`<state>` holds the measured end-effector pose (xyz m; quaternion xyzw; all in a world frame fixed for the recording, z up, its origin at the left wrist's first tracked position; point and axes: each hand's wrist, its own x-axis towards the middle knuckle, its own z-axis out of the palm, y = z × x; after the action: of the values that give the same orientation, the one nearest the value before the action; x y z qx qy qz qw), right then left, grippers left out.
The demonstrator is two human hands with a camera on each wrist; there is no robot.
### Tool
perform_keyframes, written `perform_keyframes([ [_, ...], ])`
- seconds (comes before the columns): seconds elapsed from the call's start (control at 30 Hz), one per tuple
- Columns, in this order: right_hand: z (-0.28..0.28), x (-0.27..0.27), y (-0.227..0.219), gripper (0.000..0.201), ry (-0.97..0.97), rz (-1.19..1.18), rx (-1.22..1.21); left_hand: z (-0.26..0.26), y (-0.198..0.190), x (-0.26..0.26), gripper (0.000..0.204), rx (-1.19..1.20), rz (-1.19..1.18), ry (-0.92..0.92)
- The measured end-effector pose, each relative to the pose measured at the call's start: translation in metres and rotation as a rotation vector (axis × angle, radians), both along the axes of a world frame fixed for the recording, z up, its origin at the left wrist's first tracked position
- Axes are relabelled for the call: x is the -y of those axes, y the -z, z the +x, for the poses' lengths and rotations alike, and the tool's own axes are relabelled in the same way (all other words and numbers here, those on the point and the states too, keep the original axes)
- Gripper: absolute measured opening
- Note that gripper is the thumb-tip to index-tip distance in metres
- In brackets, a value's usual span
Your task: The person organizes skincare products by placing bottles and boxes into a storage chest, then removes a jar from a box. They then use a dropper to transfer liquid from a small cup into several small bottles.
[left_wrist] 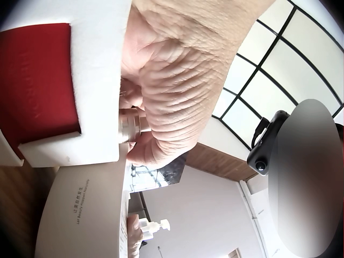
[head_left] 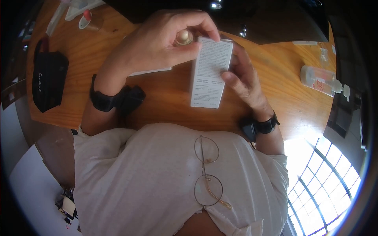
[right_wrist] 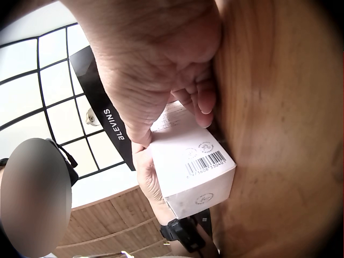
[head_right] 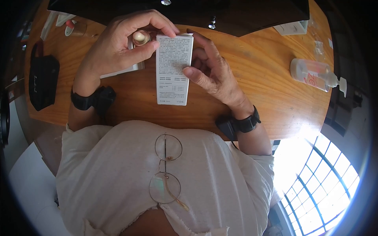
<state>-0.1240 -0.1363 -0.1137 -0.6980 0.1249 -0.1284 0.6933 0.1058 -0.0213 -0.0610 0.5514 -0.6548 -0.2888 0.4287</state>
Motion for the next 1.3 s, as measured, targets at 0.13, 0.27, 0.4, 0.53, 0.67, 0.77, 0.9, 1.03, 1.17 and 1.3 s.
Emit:
perform_keyframes([
  [0.13,0.0000,0.0009,-0.0035,0.077,0.000,-0.044,-0.012,-0.0007,-0.0015,0.0003,0.018,0.013,0.001,-0.001],
  [0.27,-0.0007,0.0017,-0.0052,0.076,-0.008,-0.029,-0.024,-0.0009,-0.0016,0.0010,0.019,0.010,0.007,-0.002],
  [0.4,0.0007,0.0002,-0.0067,0.074,-0.002,-0.047,-0.017,0.0000,-0.0001,0.0006,0.020,0.023,0.002,-0.001],
  [0.53,0.0003,0.0007,-0.0064,0.072,-0.001,-0.058,-0.026,-0.0003,0.0002,0.0006,0.022,0.021,0.003,0.002],
  [0.67,-0.0005,0.0010,-0.0072,0.072,-0.007,-0.048,-0.037,-0.0002,0.0021,0.0010,0.023,0.029,0.000,0.004],
  [0.77,-0.0001,0.0007,-0.0073,0.073,-0.006,-0.037,-0.022,-0.0009,0.0005,0.0011,0.023,0.032,0.008,0.004],
  [0.9,-0.0003,0.0005,-0.0085,0.073,-0.004,-0.018,-0.032,-0.0010,0.0006,0.0017,0.024,0.031,0.005,0.005],
  [1.03,-0.0010,0.0014,-0.0063,0.073,0.000,-0.042,-0.033,-0.0017,0.0010,0.0023,0.024,0.039,-0.002,0.004],
  [1.17,-0.0005,0.0014,-0.0039,0.073,0.003,-0.055,-0.032,-0.0013,0.0013,0.0017,0.024,0.047,-0.010,0.001],
  [1.3,-0.0004,0.0009,-0.0050,0.073,0.006,-0.054,-0.029,-0.0018,0.0009,0.0016,0.024,0.037,0.004,-0.004],
])
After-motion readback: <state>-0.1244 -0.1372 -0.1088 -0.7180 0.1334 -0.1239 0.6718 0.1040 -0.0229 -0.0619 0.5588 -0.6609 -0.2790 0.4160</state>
